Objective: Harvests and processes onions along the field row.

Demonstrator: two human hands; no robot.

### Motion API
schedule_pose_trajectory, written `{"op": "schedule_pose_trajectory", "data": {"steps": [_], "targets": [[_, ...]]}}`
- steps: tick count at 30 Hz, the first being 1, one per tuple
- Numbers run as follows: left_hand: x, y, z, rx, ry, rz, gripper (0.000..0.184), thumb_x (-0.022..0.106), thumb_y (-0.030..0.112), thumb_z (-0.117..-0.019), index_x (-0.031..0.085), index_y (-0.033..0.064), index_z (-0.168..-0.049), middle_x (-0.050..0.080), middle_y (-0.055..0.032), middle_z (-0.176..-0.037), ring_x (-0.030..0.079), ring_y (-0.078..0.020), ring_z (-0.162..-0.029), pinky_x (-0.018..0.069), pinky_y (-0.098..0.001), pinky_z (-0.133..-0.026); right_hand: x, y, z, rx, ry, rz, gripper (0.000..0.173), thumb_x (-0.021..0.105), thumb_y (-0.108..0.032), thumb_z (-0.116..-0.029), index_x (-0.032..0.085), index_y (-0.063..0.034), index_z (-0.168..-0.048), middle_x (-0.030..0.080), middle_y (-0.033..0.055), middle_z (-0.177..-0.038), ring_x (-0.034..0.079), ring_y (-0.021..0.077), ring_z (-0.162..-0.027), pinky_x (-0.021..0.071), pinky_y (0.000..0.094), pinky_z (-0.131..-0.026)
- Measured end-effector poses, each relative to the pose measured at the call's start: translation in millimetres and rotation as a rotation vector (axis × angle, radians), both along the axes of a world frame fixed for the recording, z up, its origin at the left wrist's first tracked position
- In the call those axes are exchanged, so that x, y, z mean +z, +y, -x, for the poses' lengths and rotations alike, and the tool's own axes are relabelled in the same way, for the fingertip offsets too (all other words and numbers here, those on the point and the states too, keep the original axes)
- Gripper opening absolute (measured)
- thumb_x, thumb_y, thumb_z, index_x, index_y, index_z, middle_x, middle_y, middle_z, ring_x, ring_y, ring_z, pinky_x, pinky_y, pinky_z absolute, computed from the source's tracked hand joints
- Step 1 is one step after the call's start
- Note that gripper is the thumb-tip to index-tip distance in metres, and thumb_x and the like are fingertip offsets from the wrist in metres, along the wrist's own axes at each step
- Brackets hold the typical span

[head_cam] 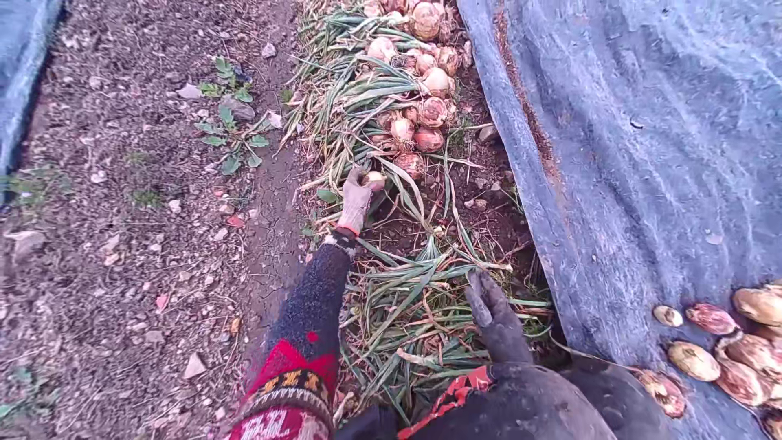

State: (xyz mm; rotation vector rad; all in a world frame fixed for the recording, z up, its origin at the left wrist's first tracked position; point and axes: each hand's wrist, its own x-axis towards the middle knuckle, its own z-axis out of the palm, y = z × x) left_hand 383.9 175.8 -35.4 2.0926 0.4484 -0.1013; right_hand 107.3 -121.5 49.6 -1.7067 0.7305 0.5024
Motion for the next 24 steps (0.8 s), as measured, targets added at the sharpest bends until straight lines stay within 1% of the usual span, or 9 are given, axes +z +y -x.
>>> {"op": "schedule_pose_trajectory", "data": {"steps": [3,6,9,12,15,17,19,22,24], "targets": [[25,5,41,-0.094,-0.027,0.229,0.061,0.082,0.024,-0.0787,0.061,0.0074,-0.134,0.069,-0.0126,-0.121,0.07,-0.0219,-0.105,0.061,-0.0422,-0.089,-13,5,-19,0.043,-0.018,-0.033,0.065,0.063,-0.052,-0.0964,0.047,-0.0239,-0.154,0.062,0.0054,-0.143,0.062,0.0186,-0.126,0.0504,0.0489,-0.107],[55,-11,98,-0.229,-0.047,0.348,0.065,0.082,0.033,-0.0782,0.06,0.0062,-0.133,0.069,-0.0115,-0.122,0.068,-0.0225,-0.108,0.0602,-0.0422,-0.092,-38,12,-19,0.035,-0.071,-0.219,0.06,0.057,-0.049,-0.1004,0.049,-0.0195,-0.152,0.071,0.0065,-0.111,0.067,0.0137,-0.083,0.0581,0.0363,-0.072],[78,-43,146,-0.293,-0.02,0.444,0.066,0.085,0.035,-0.0783,0.06,0.0031,-0.13,0.07,-0.0131,-0.118,0.07,-0.0259,-0.104,0.0619,-0.0433,-0.088,-61,20,-14,-0.044,-0.171,-0.582,0.063,0.055,-0.05,-0.1023,0.045,-0.0139,-0.154,0.065,0.0058,-0.089,0.06,0.0131,-0.066,0.054,0.0289,-0.057],[98,-82,193,-0.371,0.172,0.344,0.062,0.084,0.038,-0.0793,0.061,0.0065,-0.127,0.071,-0.009,-0.11,0.071,-0.0212,-0.094,0.0633,-0.0403,-0.08,-61,17,-6,-0.053,-0.237,-0.688,0.072,0.05,-0.063,-0.0995,0.047,-0.0125,-0.151,0.066,0.0043,-0.088,0.06,0.012,-0.065,0.0535,0.0276,-0.056],[109,-107,234,-0.436,0.328,0.168,0.063,0.084,0.045,-0.0771,0.061,0.0122,-0.125,0.07,-0.0041,-0.105,0.07,-0.0162,-0.091,0.0617,-0.0401,-0.08,-51,8,-1,-0.011,-0.23,-0.664,0.051,0.047,-0.05,-0.1057,0.061,-0.0099,-0.134,0.06,0.0026,-0.071,0.054,0.0119,-0.054,0.0501,0.0294,-0.049],[111,-113,253,-0.493,0.402,0.082,0.062,0.083,0.051,-0.0757,0.061,0.0157,-0.121,0.07,-0.0012,-0.101,0.07,-0.0138,-0.089,0.0609,-0.0405,-0.081,-50,0,6,0.06,-0.255,-0.581,0.045,0.05,-0.045,-0.106,0.066,-0.0103,-0.129,0.06,0.0032,-0.069,0.053,0.012,-0.053,0.0501,0.0309,-0.051],[113,-115,265,-0.63,0.474,0.018,0.058,0.08,0.054,-0.0797,0.065,0.0157,-0.121,0.072,-0.0023,-0.102,0.07,-0.0144,-0.092,0.0591,-0.0425,-0.086,-47,-5,17,0.162,-0.279,-0.445,0.045,0.052,-0.049,-0.1042,0.07,-0.0143,-0.126,0.071,0.0043,-0.086,0.065,0.0135,-0.071,0.057,0.0371,-0.068],[112,-109,284,-0.9,0.196,0.004,0.041,0.062,0.037,-0.0994,0.067,0.0016,-0.121,0.071,-0.0177,-0.106,0.07,-0.0255,-0.096,0.0571,-0.0456,-0.086,-41,-6,30,0.25,-0.299,-0.292,0.051,0.052,-0.063,-0.0985,0.073,-0.0203,-0.117,0.075,0.0018,-0.1,0.071,0.0146,-0.093,0.058,0.0461,-0.087],[190,-135,317,-0.898,0.073,-0.22,0.037,0.047,0.016,-0.1063,0.06,-0.0125,-0.127,0.068,-0.0283,-0.117,0.069,-0.0291,-0.104,0.0574,-0.0346,-0.088,-25,-8,35,0.242,-0.302,-0.252,0.046,0.054,-0.055,-0.1005,0.075,-0.0163,-0.115,0.076,0.0044,-0.101,0.072,0.0152,-0.095,0.0581,0.0446,-0.088]]}}
